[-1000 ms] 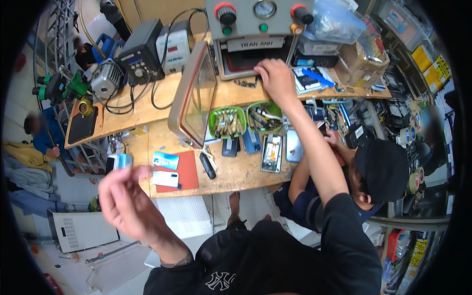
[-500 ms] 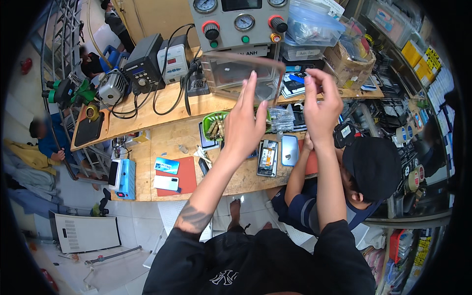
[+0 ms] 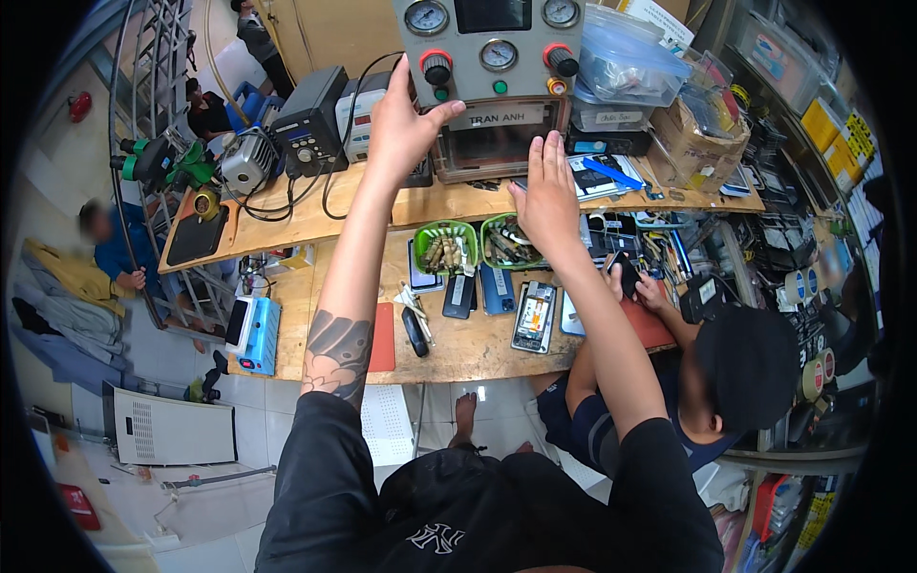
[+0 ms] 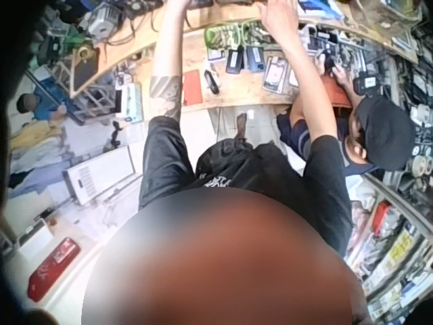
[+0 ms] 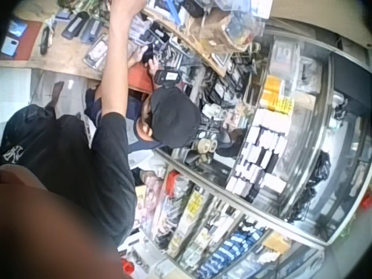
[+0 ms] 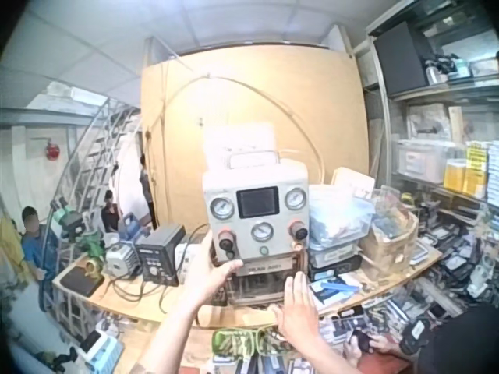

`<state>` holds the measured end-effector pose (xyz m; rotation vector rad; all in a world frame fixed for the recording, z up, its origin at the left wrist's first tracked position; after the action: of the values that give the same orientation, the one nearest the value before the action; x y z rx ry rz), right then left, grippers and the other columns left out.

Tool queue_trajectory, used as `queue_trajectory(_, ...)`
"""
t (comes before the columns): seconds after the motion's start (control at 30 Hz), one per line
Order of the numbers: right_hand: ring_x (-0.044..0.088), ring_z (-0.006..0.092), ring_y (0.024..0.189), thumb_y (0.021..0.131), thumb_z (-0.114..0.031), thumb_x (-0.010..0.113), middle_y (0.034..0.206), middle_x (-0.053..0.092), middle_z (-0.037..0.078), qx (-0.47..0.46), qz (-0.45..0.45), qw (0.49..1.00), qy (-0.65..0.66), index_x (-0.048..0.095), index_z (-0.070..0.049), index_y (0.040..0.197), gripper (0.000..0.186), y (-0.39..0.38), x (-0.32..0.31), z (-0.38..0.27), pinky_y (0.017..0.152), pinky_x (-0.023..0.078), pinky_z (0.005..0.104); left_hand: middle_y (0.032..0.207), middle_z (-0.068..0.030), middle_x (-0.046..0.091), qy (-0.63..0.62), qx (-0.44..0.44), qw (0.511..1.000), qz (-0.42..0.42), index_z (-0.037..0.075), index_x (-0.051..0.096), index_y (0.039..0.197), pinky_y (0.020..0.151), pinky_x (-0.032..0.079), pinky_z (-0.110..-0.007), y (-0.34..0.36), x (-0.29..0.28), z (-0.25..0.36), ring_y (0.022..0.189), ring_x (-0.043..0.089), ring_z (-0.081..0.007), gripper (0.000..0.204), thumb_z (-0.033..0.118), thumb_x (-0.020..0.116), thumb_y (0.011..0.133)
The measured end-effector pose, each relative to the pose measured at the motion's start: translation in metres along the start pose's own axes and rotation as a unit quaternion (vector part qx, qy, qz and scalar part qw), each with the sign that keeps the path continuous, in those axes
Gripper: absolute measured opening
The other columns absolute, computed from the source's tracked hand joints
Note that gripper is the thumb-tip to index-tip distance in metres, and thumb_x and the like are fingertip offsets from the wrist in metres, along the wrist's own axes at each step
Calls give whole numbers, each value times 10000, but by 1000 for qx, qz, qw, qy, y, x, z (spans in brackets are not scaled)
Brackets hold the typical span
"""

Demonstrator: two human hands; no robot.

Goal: The person cleans a smartphone screen with a wipe, then handles a detached display assembly and a phone chassis. They place the display into a laminating machine and operate its controls. The person then handles a small adhesive strip and a disassembled phone body on the workbench.

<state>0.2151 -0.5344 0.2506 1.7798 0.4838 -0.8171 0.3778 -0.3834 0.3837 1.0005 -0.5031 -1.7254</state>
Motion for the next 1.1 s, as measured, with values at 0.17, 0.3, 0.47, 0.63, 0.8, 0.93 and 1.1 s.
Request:
queue_trajectory(0.17, 311, 415, 1586, 979, -224, 708, 1724, 236, 301, -16, -31, 999, -20, 296, 34, 1651, 829, -4, -9, 10, 1293, 281, 482, 1182, -164, 792, -75, -35, 997, -2, 51, 576, 1488, 944, 555, -337, -1, 12, -5, 1082, 766, -221, 682, 15, 822, 853)
queue_trajectory(0.3, 304, 375, 1600, 968, -158, 676, 1751, 206, 260, -10, -45, 999, -20, 294, 14, 1661, 810, -6, -10, 11, 1290, 278, 478, 1223, -153, 787, -90, -74, 993, 0, 4, 593, 1480, 957, 555, -316, 0, 15, -8, 1128, 746, -174, 698, -34, 829, 825)
queue_trajectory(0.47, 325, 370, 1597, 930, -62, 636, 1733, 277, 256, -19, -18, 1000, -10, 327, 7, 1652, 789, -6, -7, 14, 1279, 284, 500, 1385, -176, 710, -114, -121, 985, -46, 12, 571, 1505, 1020, 572, -370, 6, 9, -20, 1252, 695, -237, 875, 164, 961, 737)
queue_trajectory(0.63, 285, 356, 1619, 900, 52, 569, 1731, 329, 198, -39, -14, 999, 29, 401, -53, 1643, 769, -6, -8, 23, 1276, 259, 534, 1465, -235, 614, -97, -50, 990, -85, -43, 479, 1541, 1089, 536, -431, 17, -21, -9, 1311, 641, -318, 1042, 385, 978, 732)
queue_trajectory(0.8, 335, 365, 1582, 962, -50, 648, 1769, 212, 202, -40, -8, 997, -61, 279, -75, 1694, 820, -6, 2, 28, 1213, 373, 499, 1588, -364, 379, -63, 100, 990, 78, -92, 330, 1553, 1238, 365, -496, 63, -47, 38, 1484, 410, -503, 988, 391, 858, 872)
queue_trajectory(0.93, 340, 387, 1574, 980, -45, 643, 1774, 192, 197, -44, 1, 997, -70, 247, -86, 1704, 826, -8, 11, 33, 1217, 387, 501, 1660, -270, 363, 115, 235, 956, 131, -43, 412, 1569, 1244, 331, -577, 92, -13, 73, 1565, 308, -450, 965, 499, 815, 879)
queue_trajectory(1.1, 394, 369, 1542, 999, -57, 618, 1788, 186, 133, -36, -15, 995, -90, 258, -150, 1713, 804, -7, 5, 35, 1212, 395, 503, 1372, -200, 605, 129, 220, 960, 117, -54, 518, 1446, 1047, 493, -500, 100, 12, 64, 1416, 476, -377, 837, 461, 822, 860)
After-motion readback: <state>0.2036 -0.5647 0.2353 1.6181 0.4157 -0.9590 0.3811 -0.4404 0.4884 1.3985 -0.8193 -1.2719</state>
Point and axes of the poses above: each hand's wrist, its own y-axis towards the middle knuckle, its own x-axis out of the palm, z = x × y, the point moved 3 cm from there along y, towards the middle knuckle
